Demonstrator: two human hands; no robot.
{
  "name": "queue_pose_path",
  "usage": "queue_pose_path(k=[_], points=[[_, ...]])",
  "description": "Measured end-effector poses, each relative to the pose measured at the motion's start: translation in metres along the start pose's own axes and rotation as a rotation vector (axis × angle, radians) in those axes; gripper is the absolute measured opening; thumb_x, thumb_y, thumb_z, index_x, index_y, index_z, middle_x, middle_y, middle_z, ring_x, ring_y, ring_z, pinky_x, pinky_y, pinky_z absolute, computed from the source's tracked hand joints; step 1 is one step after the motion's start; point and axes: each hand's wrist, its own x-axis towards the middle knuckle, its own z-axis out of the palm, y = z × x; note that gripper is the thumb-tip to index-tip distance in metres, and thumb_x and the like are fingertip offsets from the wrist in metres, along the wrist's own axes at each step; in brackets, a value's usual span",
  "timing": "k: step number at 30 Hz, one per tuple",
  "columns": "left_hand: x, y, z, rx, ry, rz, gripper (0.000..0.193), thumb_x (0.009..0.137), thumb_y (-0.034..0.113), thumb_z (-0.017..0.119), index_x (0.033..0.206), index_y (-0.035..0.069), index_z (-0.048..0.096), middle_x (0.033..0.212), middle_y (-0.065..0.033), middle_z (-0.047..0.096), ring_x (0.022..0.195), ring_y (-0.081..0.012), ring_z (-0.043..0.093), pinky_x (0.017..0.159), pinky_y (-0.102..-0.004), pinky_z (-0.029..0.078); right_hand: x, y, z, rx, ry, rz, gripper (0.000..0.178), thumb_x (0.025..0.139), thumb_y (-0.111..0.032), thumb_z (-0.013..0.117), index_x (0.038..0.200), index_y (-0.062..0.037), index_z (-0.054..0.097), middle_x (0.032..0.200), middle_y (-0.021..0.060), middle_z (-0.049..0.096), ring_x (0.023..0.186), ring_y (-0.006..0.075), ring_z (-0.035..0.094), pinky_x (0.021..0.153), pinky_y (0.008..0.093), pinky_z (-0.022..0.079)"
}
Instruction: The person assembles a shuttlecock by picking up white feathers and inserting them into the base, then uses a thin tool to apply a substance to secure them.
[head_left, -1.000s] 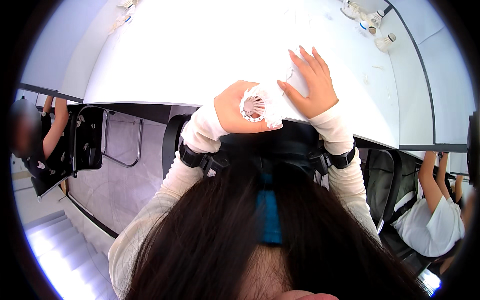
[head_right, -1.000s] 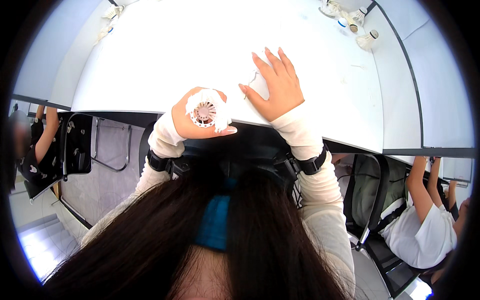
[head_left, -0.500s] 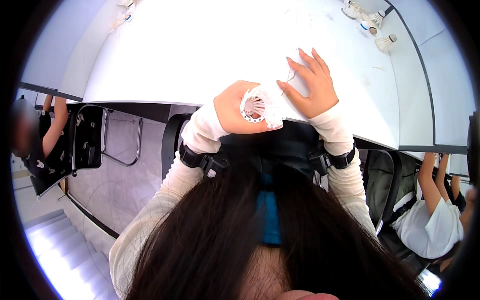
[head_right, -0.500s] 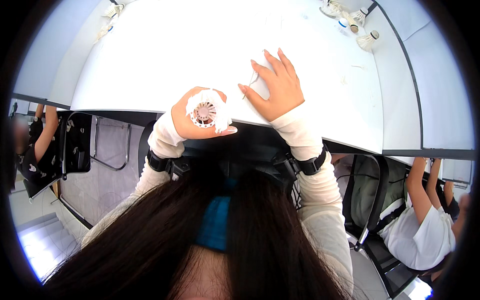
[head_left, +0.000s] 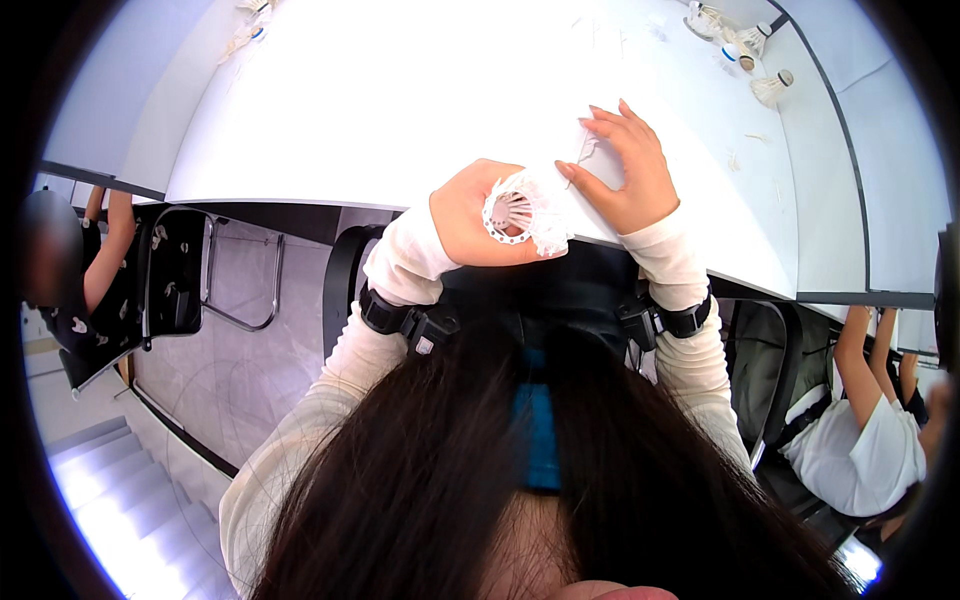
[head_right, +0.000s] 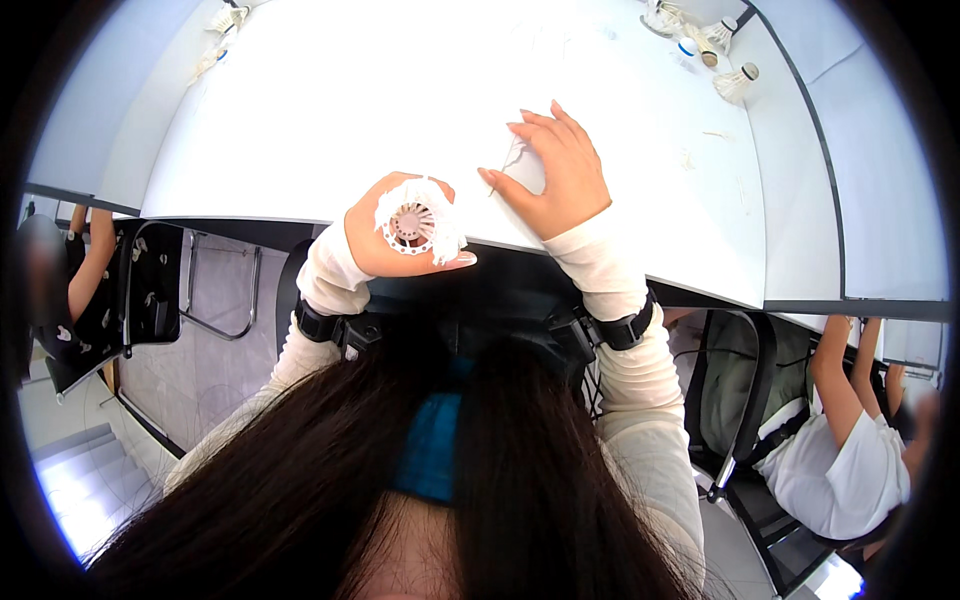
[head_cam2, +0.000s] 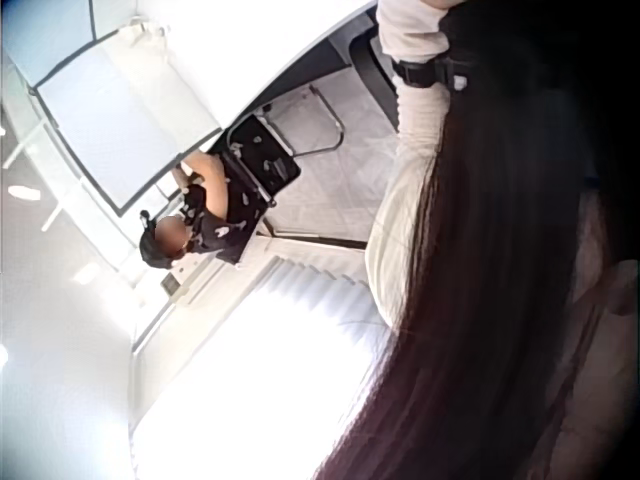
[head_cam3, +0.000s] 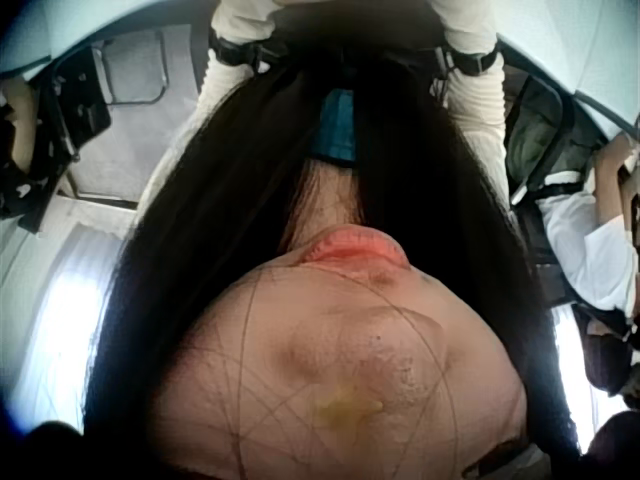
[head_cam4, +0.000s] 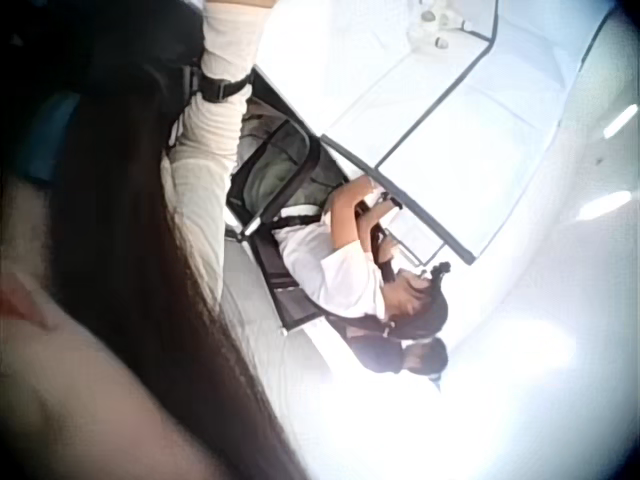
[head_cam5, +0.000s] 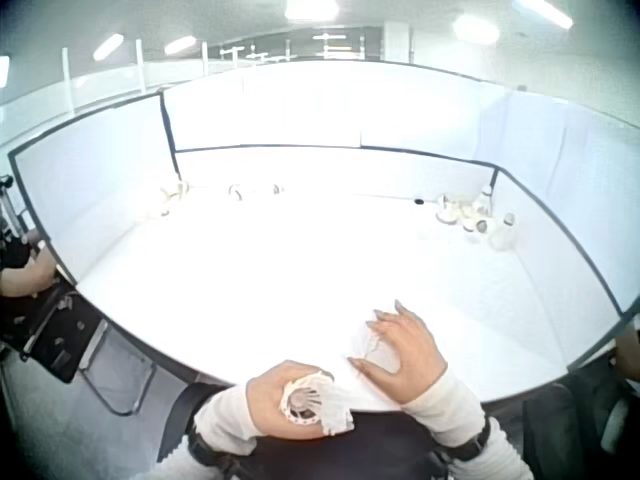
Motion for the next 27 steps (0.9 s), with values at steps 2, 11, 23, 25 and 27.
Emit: queue_pose_path(k=[2, 11, 23, 25, 27], points=[[0.0010, -0.0023, -0.0021, 0.017, -0.046, -0.046, 0.066, 0.062, 0.012, 0.092, 0.116, 0.001, 0.057, 0.105, -0.0051, 0.064, 0.092, -0.0105, 0.061, 0.080, -0.0262, 0.051, -0.0001, 0.0017, -0.0008, 0.007, -0.002, -0.010, 0.050, 0.081, -0.035, 0.076, 0.117, -0.0031, 0.064, 0.130, 0.0182, 0.059, 0.133, 0.0406, 0.042, 0.109, 0.0473, 0.037], [0.0023, 0.0003, -0.0029, 0.071, -0.055, -0.021, 0.063, 0.062, 0.012, 0.091, 0.115, 0.002, 0.058, 0.108, -0.0062, 0.063, 0.096, -0.0117, 0.060, 0.083, -0.0272, 0.050, -0.0022, -0.0001, 0.0004, -0.105, 0.030, 0.004, 0.052, 0.082, -0.037, 0.075, 0.120, -0.0023, 0.065, 0.133, 0.0209, 0.056, 0.136, 0.0409, 0.039, 0.109, 0.0473, 0.036], [0.0045, 0.0045, 0.0021, -0.172, 0.036, 0.083, 0.025, 0.074, 0.011, 0.078, 0.095, 0.005, 0.067, 0.081, -0.0002, 0.067, 0.072, -0.0072, 0.059, 0.066, -0.0239, 0.047, -0.0017, 0.0008, 0.0010, -0.048, 0.022, 0.000, 0.049, 0.081, -0.037, 0.075, 0.117, -0.0054, 0.066, 0.130, 0.0206, 0.058, 0.135, 0.0424, 0.040, 0.109, 0.0492, 0.036], [0.0038, 0.0042, 0.0035, -0.169, 0.046, 0.088, 0.025, 0.074, 0.011, 0.078, 0.095, 0.005, 0.067, 0.080, -0.0004, 0.067, 0.072, -0.0073, 0.059, 0.066, -0.0240, 0.047, -0.0018, 0.0009, 0.0003, -0.023, 0.017, 0.014, 0.048, 0.080, -0.038, 0.076, 0.115, -0.0057, 0.065, 0.129, 0.0204, 0.059, 0.134, 0.0425, 0.042, 0.108, 0.0493, 0.037], [0.0041, 0.0071, 0.0050, -0.223, 0.069, 0.083, 0.025, 0.074, 0.012, 0.079, 0.095, 0.005, 0.067, 0.080, -0.0007, 0.068, 0.072, -0.0074, 0.059, 0.065, -0.0241, 0.047, -0.0002, 0.0012, 0.0000, -0.017, 0.025, 0.006, 0.048, 0.079, -0.037, 0.077, 0.114, -0.0058, 0.065, 0.128, 0.0201, 0.060, 0.133, 0.0429, 0.043, 0.108, 0.0492, 0.037]])
